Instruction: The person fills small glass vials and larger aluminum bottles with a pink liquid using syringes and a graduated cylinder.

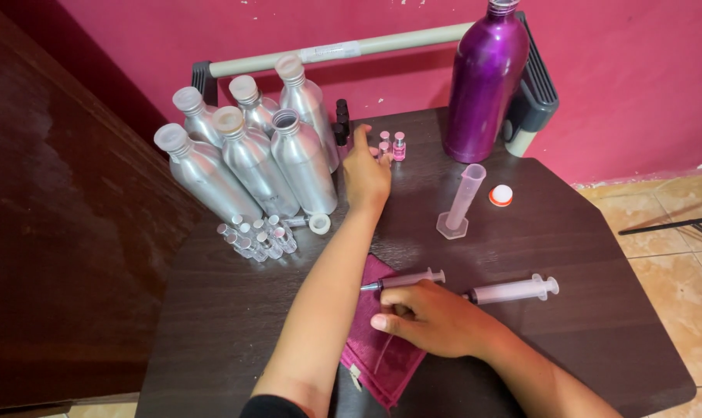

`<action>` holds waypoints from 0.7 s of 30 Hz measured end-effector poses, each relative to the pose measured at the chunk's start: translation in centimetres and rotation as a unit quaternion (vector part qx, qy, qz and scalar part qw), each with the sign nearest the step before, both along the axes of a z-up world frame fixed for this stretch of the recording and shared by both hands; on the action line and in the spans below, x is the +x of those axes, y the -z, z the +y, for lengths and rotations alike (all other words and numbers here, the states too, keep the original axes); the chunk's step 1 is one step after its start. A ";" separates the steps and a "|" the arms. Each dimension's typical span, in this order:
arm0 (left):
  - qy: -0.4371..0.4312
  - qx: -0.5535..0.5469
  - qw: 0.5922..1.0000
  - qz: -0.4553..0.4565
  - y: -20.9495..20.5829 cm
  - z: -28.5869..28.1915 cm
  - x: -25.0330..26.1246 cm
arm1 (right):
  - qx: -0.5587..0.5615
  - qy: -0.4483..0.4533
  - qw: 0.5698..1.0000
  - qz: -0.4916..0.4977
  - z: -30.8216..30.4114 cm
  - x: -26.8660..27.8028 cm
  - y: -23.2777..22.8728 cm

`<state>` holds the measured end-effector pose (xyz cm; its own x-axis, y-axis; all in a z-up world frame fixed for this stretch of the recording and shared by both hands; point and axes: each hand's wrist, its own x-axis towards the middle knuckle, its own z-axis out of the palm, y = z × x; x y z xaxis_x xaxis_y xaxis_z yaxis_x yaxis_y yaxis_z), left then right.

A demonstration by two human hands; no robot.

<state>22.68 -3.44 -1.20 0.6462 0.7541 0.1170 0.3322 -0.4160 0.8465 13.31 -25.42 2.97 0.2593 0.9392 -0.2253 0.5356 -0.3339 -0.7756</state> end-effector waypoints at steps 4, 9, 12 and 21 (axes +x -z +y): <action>0.005 0.020 1.000 -0.011 1.1 0.1 0.3 | 0.012 -0.006 1.000 -0.002 0.0 0.0 0.2; 0.034 0.054 0.998 -0.023 0.9 -0.2 -0.4 | 0.064 -0.021 0.998 0.004 -0.1 0.1 0.3; 0.066 0.084 0.994 -0.037 -1.1 -1.4 -2.2 | 0.070 -0.024 0.997 -0.004 -0.3 0.3 0.1; 0.244 0.267 0.932 -0.023 -6.1 -5.4 -17.0 | 0.131 -0.009 0.991 -0.035 -4.1 5.0 -0.6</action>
<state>5.65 -8.85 4.91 0.8823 0.1981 0.4270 -0.0378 -0.8744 0.4837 18.36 -29.48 3.54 0.2481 0.9677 0.0451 0.5952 -0.1155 -0.7953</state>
